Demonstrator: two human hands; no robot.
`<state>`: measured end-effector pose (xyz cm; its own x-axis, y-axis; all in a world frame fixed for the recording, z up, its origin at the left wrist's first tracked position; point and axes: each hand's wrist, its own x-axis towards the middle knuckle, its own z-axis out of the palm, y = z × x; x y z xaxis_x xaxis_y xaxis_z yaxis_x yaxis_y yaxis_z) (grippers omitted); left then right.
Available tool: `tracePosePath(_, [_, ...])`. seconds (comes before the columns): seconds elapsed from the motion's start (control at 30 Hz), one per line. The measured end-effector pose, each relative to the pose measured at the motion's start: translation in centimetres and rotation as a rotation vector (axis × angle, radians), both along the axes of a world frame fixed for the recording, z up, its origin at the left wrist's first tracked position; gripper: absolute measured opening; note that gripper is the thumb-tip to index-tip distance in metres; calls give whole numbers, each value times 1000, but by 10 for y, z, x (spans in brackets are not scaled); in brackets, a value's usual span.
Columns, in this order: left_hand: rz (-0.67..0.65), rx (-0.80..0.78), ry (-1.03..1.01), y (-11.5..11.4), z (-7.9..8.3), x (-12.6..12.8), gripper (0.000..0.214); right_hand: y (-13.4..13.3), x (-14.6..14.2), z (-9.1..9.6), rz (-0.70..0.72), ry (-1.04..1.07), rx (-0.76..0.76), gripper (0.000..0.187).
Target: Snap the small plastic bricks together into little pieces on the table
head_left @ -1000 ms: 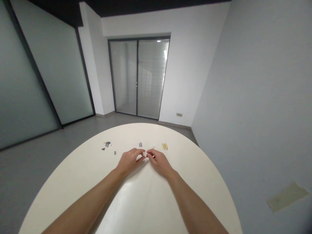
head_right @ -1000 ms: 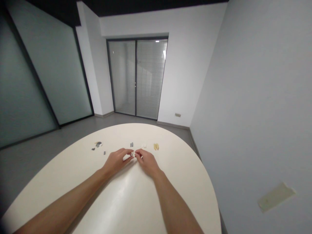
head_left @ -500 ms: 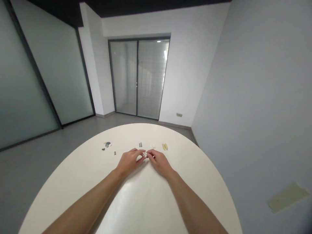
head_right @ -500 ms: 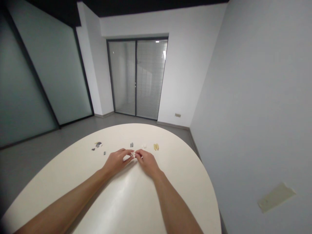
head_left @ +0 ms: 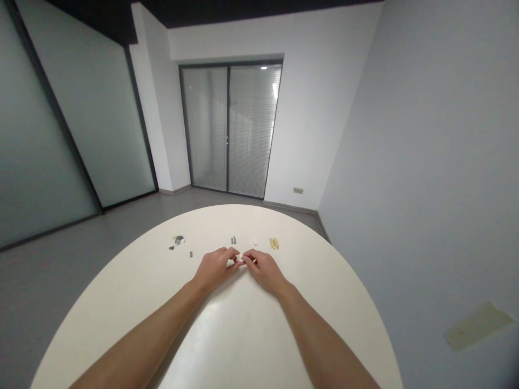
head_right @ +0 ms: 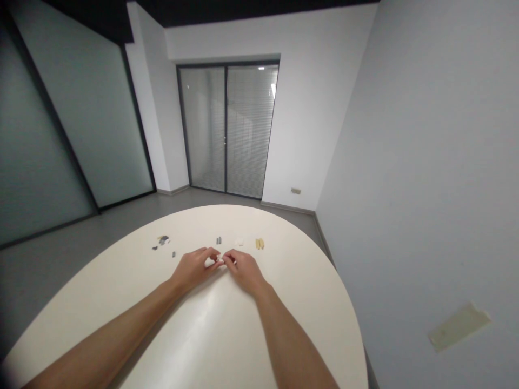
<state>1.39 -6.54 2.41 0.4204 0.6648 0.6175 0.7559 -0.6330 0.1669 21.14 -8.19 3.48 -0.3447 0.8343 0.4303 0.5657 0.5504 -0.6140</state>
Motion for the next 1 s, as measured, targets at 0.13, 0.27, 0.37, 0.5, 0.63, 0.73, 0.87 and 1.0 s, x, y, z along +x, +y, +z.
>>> tracePosePath(0.13, [-13,1,0,-1,0,0,22,-1,-1,0,-20,-11,4,21])
tracePosePath(0.27, [-25,3,10,-2,2,1,23,0,-1,-2,-28,-5,-2,20])
tracePosePath(0.37, [-41,6,11,-3,3,1,22,1,0,-4,-32,7,-12,17])
tracePosePath(0.5, [-51,2,11,-3,3,1,21,2,0,-5,-38,5,-18,15])
tracePosePath(0.63, [-57,-8,13,-3,3,1,19,1,0,-3,-38,-10,-25,15])
tracePosePath(0.73, [-66,-15,10,-3,3,1,20,1,0,-2,-37,-14,-25,16])
tracePosePath(0.87, [-87,-24,13,-2,1,0,19,1,1,-2,-26,-21,-26,16])
tracePosePath(1.0, [-93,-35,17,-1,0,0,19,1,1,-3,-18,-30,-38,17])
